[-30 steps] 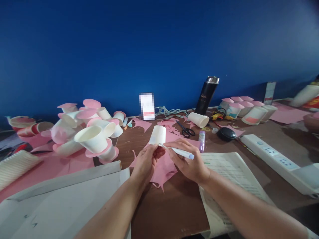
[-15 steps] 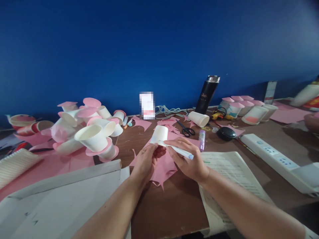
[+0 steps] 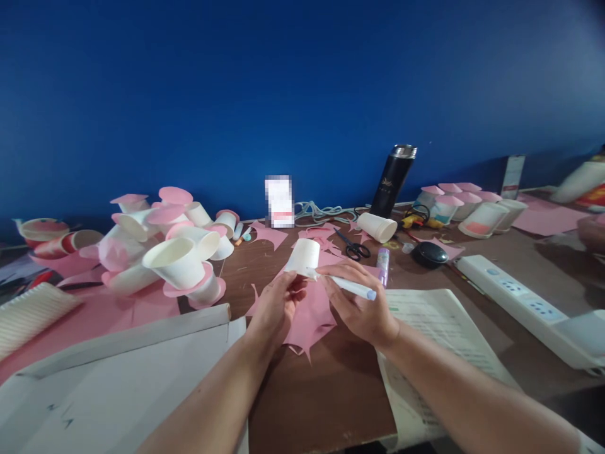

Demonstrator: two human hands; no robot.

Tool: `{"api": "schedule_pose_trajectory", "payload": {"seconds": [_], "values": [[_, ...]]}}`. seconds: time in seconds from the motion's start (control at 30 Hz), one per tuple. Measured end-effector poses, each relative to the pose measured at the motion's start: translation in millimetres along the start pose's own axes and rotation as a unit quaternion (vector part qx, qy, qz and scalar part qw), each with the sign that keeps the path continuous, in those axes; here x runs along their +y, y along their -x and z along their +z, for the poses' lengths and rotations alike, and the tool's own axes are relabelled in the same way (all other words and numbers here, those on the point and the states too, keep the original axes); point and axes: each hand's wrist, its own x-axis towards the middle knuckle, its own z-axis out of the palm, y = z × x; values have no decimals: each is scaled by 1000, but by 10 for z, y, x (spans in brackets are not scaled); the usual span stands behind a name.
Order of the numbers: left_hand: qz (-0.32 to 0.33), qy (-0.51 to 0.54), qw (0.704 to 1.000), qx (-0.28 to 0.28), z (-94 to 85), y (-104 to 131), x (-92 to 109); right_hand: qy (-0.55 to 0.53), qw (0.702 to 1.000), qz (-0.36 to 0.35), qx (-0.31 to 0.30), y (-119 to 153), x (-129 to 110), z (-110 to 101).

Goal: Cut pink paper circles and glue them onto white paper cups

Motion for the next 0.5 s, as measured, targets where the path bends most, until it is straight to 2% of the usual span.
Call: {"api": "schedule_pose_trajectory", "payload": {"seconds": [0.1,0.3,0.43,0.5], "values": [[-13,37,999,7,-7,-10,13,22,999,3,33,-5,1,-10],[-20,46,999,-3,9,-3,20,35,999,-6,-12,-2,-17,19],[-20,46,999,4,10,-3,19,44,999,4,20,-13,1,25],[-19,46,999,4,7,-6,18,36,999,-1,10,-17,4,19]]}}
